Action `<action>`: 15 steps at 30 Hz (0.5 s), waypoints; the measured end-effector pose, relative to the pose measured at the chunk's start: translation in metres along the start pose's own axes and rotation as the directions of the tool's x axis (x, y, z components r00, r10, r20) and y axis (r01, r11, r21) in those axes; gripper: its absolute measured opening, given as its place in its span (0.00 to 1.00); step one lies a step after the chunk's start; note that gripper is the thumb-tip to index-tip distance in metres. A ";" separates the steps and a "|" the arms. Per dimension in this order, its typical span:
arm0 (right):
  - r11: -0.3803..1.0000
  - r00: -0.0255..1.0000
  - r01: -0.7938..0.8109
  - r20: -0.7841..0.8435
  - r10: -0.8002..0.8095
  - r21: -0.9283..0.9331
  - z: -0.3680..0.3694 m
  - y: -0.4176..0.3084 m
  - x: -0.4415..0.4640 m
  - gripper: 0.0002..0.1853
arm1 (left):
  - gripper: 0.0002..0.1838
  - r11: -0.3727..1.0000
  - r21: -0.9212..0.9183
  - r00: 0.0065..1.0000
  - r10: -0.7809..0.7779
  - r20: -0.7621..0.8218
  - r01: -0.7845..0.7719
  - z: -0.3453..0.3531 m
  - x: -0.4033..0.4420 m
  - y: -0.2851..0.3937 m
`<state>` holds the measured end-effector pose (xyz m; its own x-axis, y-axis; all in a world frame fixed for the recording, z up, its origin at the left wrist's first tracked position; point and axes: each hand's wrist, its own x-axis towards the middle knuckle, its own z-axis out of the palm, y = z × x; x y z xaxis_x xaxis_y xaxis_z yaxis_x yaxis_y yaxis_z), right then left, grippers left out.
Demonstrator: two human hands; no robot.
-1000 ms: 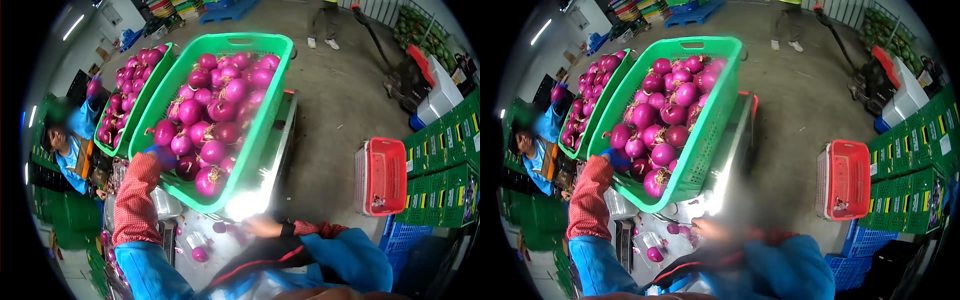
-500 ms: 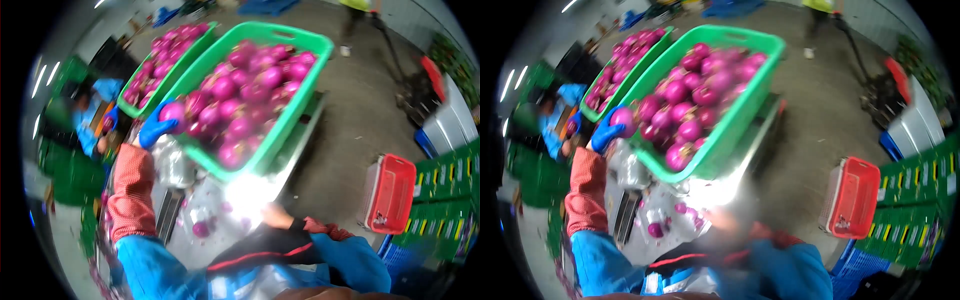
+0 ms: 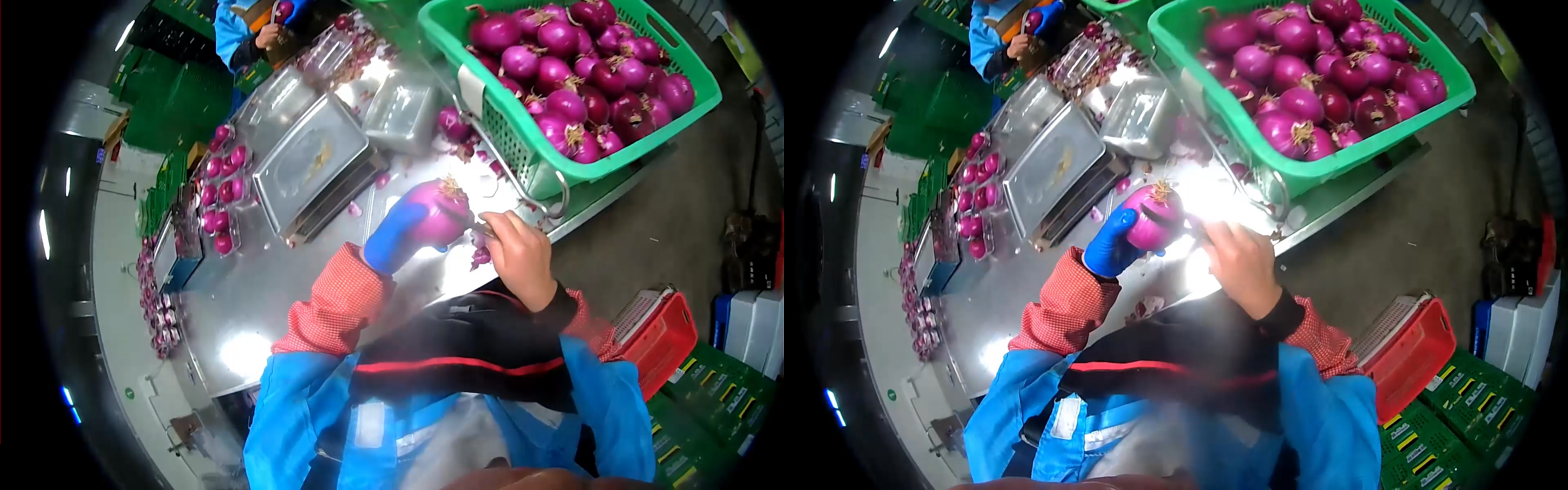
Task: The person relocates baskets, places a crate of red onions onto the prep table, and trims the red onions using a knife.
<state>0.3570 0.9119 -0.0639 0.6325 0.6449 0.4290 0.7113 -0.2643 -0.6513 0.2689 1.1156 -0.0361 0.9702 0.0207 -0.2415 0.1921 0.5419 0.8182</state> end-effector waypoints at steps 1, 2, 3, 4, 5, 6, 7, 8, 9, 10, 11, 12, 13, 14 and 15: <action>0.998 0.998 0.055 0.006 -0.054 -0.038 -0.003 -0.009 0.006 0.14 | 0.35 0.999 0.031 0.999 0.013 -0.033 -0.012 -0.003 -0.006 -0.005; 0.994 0.997 0.074 0.029 -0.071 -0.081 0.001 -0.009 0.007 0.15 | 0.35 0.998 0.063 0.998 0.024 -0.065 -0.020 -0.006 -0.013 -0.008; 0.988 0.995 0.093 0.051 -0.087 -0.123 0.005 -0.009 0.007 0.16 | 0.35 0.998 0.058 0.997 0.016 -0.075 -0.012 -0.008 -0.019 -0.010; 0.980 0.992 0.113 0.072 -0.102 -0.166 0.009 -0.009 0.007 0.17 | 0.35 0.998 0.055 0.997 0.008 -0.081 -0.004 -0.011 -0.023 -0.011; 0.977 0.991 0.119 0.081 -0.106 -0.177 0.011 -0.010 0.007 0.18 | 0.36 0.998 0.055 0.996 0.002 -0.086 0.002 -0.014 -0.027 -0.011; 0.974 0.990 0.125 0.089 -0.109 -0.189 0.012 -0.011 0.007 0.18 | 0.35 0.997 0.081 0.995 0.014 -0.097 -0.007 -0.017 -0.030 -0.012; 0.970 0.989 0.131 0.095 -0.114 -0.203 0.013 -0.011 0.007 0.19 | 0.35 0.995 0.100 0.994 0.026 -0.107 -0.015 -0.019 -0.032 -0.014; 0.969 0.989 0.131 0.096 -0.113 -0.209 0.015 -0.010 0.006 0.20 | 0.35 0.993 0.120 0.993 0.036 -0.115 -0.022 -0.021 -0.035 -0.016; 0.970 0.989 0.132 0.093 -0.115 -0.203 0.016 -0.011 0.006 0.20 | 0.34 0.990 0.141 0.991 0.047 -0.122 -0.029 -0.022 -0.037 -0.017; 0.971 0.989 0.134 0.090 -0.118 -0.196 0.017 -0.013 0.006 0.21 | 0.34 0.988 0.149 0.991 0.053 -0.124 -0.034 -0.022 -0.038 -0.017; 0.973 0.989 0.134 0.089 -0.119 -0.188 0.018 -0.014 0.005 0.21 | 0.34 0.987 0.157 0.991 0.056 -0.126 -0.036 -0.021 -0.040 -0.017; 0.974 0.989 0.137 0.073 -0.125 -0.179 0.020 -0.013 0.004 0.22 | 0.34 0.985 0.166 0.990 0.059 -0.125 -0.038 -0.021 -0.041 -0.016; 0.975 0.989 0.141 0.057 -0.133 -0.172 0.024 -0.009 0.004 0.23 | 0.35 0.988 0.151 0.994 0.036 -0.107 -0.019 -0.021 -0.042 -0.017; 0.976 0.989 0.146 0.042 -0.141 -0.164 0.028 -0.004 0.003 0.23 | 0.35 0.991 0.137 0.996 0.013 -0.089 0.000 -0.021 -0.043 -0.017; 0.976 0.991 0.135 0.035 -0.131 -0.173 0.032 0.001 0.002 0.24 | 0.36 0.992 0.123 0.997 -0.007 -0.071 0.016 -0.021 -0.043 -0.017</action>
<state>0.3488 0.9359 -0.0841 0.5226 0.6985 0.4889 0.8326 -0.2948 -0.4688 0.2208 1.1233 -0.0512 0.9559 0.0759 -0.2838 0.2244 0.4345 0.8723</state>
